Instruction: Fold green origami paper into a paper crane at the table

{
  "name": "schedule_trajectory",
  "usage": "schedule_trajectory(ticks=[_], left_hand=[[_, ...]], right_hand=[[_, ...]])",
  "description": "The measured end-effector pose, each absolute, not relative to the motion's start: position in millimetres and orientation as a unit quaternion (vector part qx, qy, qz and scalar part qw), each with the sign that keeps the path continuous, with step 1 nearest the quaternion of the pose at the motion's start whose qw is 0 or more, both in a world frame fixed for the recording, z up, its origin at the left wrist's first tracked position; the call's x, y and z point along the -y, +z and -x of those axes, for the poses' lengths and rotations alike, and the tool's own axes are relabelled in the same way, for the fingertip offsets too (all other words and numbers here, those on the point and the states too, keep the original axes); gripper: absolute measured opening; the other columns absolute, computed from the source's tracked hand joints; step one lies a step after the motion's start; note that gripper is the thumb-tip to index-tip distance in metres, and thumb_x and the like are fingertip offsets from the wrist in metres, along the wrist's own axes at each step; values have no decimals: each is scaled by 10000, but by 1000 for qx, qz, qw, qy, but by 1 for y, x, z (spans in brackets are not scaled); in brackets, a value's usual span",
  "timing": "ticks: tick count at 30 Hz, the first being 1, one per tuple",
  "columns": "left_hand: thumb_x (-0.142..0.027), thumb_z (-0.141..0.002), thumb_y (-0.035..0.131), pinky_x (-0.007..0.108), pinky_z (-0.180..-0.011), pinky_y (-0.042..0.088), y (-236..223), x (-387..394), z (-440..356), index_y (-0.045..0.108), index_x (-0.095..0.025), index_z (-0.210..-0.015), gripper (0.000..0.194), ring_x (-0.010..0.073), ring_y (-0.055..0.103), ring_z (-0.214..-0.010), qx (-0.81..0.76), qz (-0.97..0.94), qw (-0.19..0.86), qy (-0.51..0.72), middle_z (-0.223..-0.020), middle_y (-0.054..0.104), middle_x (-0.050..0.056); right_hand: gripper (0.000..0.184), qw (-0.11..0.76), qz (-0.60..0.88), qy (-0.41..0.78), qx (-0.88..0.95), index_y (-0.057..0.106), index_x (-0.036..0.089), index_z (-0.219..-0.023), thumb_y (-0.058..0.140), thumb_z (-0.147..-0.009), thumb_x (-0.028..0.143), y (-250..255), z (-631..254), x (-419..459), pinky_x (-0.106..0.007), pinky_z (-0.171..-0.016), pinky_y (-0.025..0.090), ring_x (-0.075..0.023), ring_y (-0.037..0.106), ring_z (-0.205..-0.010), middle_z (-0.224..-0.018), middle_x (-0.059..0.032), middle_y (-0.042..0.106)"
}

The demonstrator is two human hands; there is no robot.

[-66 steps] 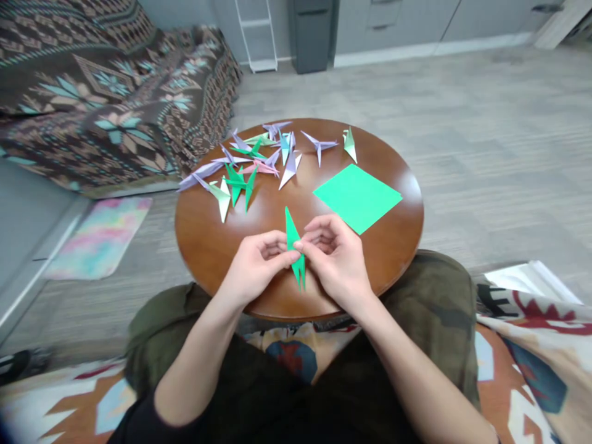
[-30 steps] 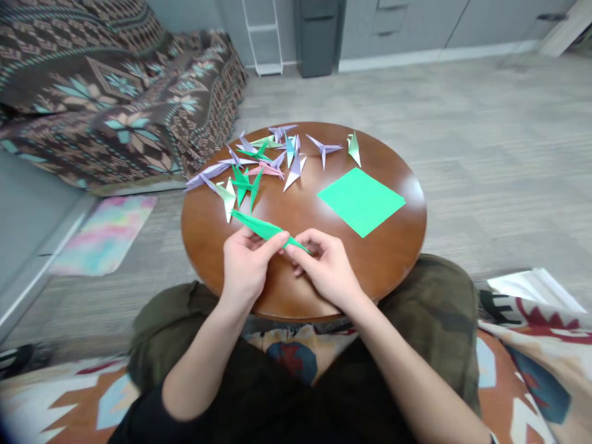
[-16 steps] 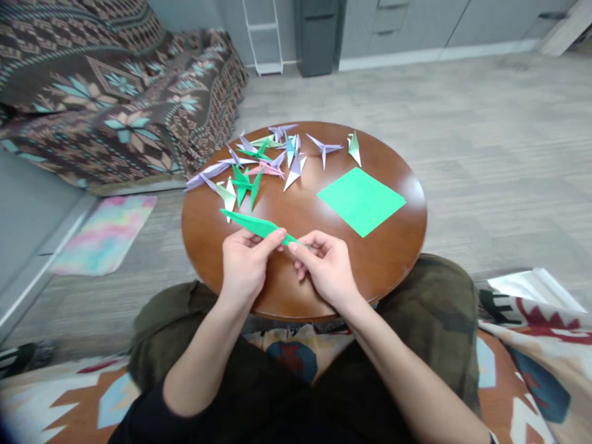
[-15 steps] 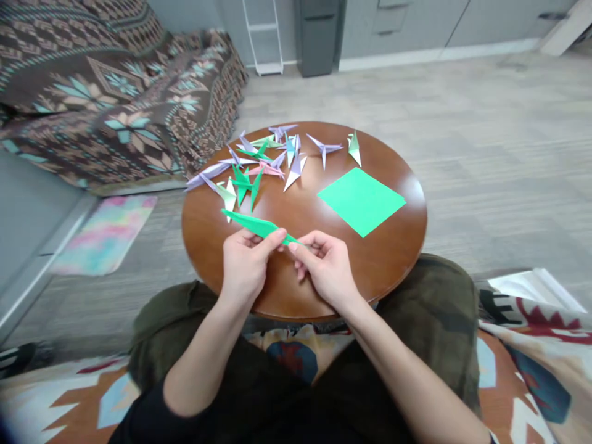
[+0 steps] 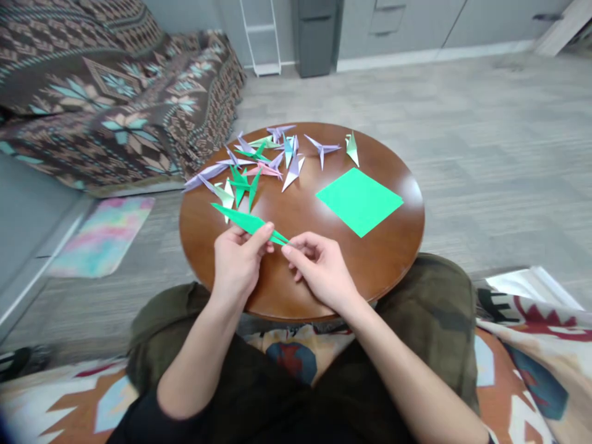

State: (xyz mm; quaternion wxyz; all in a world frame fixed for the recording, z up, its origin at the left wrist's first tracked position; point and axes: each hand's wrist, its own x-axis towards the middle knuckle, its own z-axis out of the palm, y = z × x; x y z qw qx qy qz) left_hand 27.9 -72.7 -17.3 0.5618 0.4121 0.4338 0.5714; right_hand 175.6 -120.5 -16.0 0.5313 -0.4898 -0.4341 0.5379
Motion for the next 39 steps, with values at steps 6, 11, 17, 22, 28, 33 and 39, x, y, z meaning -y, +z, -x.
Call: schedule_trajectory(ticks=[6, 11, 17, 22, 28, 33, 39], left_hand=[[-367, -726, 943, 229, -598, 520, -21, 74, -28, 743, -164, -810, 297, 115, 655, -583, -430, -435, 566, 553, -708, 752, 4], [-325, -809, 879, 228, -709, 550, -17, 71, -23, 738, -178, -878, 215, 128, 683, -718, -411, -485, 540, 552, -800, 752, 1], [-242, -839, 838, 255, -756, 586, -11, 77, -23, 716, -196, -1004, 211, 162, 730, -786, -372, -587, 594, 405, -866, 771, 11], [-208, -816, 855, 243, -737, 585, -12, 81, -25, 607, -230, -1108, 384, 151, 752, -733, -360, -571, 611, 414, -823, 780, -17], [-268, -808, 885, 230, -693, 610, -11, 79, -26, 650, -190, -1002, 315, 150, 766, -686, -328, -535, 658, 416, -770, 775, -8], [-329, -812, 882, 293, -711, 657, -11, 78, -25, 705, -170, -970, 285, 208, 809, -732, -312, -523, 682, 405, -823, 809, 33], [-304, -852, 818, 302, -731, 665, -11, 79, -23, 742, -158, -914, 176, 205, 806, -754, -320, -535, 663, 414, -828, 816, 48]], right_hand=[[364, 534, 505, 501, 457, 656, 200, -739, 815, -832, 514, -18, -171, 123, -234, -437, 422, -102, 510, -447, -557, 29, 618], [218, 491, 504, 501, 504, 688, 199, -859, 781, -880, 396, -13, -174, 125, -252, -526, 487, -139, 604, -588, -696, -4, 687], [202, 585, 480, 400, 517, 695, 241, -992, 829, -882, 346, -17, -188, 120, -289, -703, 603, -179, 701, -843, -975, -22, 723], [252, 574, 461, 470, 487, 672, 235, -905, 873, -857, 379, -19, -196, 117, -281, -615, 619, -156, 688, -667, -793, 16, 716], [267, 578, 423, 484, 503, 724, 232, -949, 919, -819, 362, -17, -205, 115, -274, -645, 655, -160, 728, -724, -851, -1, 743], [178, 591, 400, 490, 501, 781, 239, -893, 928, -807, 290, -19, -209, 113, -249, -636, 656, -139, 721, -693, -858, 5, 743], [157, 573, 385, 489, 533, 847, 242, -910, 763, -966, 363, -17, -211, 114, -276, -643, 666, -154, 729, -740, -942, -38, 758]])
